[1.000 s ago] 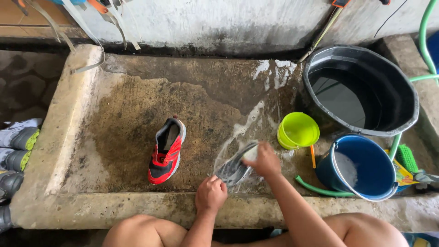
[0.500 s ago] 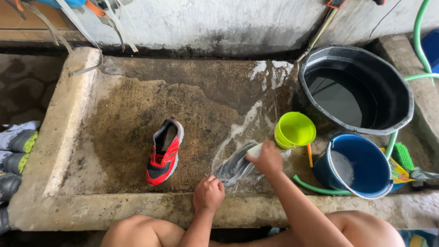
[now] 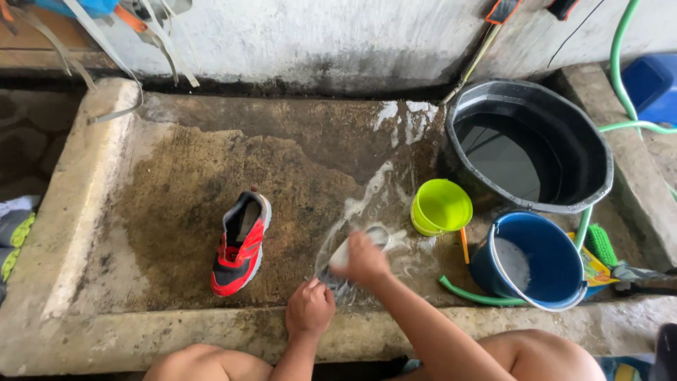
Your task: Washing a pair of sneakers and their insoles by hand using a brush and soapy water
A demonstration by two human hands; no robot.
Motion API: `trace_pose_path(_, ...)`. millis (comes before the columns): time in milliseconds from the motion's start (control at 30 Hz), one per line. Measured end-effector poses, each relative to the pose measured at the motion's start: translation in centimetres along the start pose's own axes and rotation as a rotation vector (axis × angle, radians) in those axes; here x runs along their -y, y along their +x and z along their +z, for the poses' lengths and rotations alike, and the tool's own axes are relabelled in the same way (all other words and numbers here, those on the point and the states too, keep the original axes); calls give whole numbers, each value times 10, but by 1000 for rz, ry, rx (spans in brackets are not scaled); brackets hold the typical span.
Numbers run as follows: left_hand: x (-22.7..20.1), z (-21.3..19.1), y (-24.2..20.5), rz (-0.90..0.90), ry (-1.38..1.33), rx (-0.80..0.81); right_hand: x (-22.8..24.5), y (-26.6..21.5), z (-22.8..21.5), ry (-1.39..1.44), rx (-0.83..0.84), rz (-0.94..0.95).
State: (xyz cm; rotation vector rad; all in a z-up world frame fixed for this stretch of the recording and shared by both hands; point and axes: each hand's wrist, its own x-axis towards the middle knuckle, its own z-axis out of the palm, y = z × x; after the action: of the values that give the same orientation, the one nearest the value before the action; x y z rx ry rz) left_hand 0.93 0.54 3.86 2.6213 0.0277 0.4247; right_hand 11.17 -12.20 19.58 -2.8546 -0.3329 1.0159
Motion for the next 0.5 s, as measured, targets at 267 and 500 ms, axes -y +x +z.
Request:
trace_pose_path(267, 1, 4, 2, -31, -10, 94, -98, 98, 55, -21, -361, 233)
trace_pose_path(500, -1, 3, 2, -44, -13, 58, -39, 31, 88, -178, -195, -344)
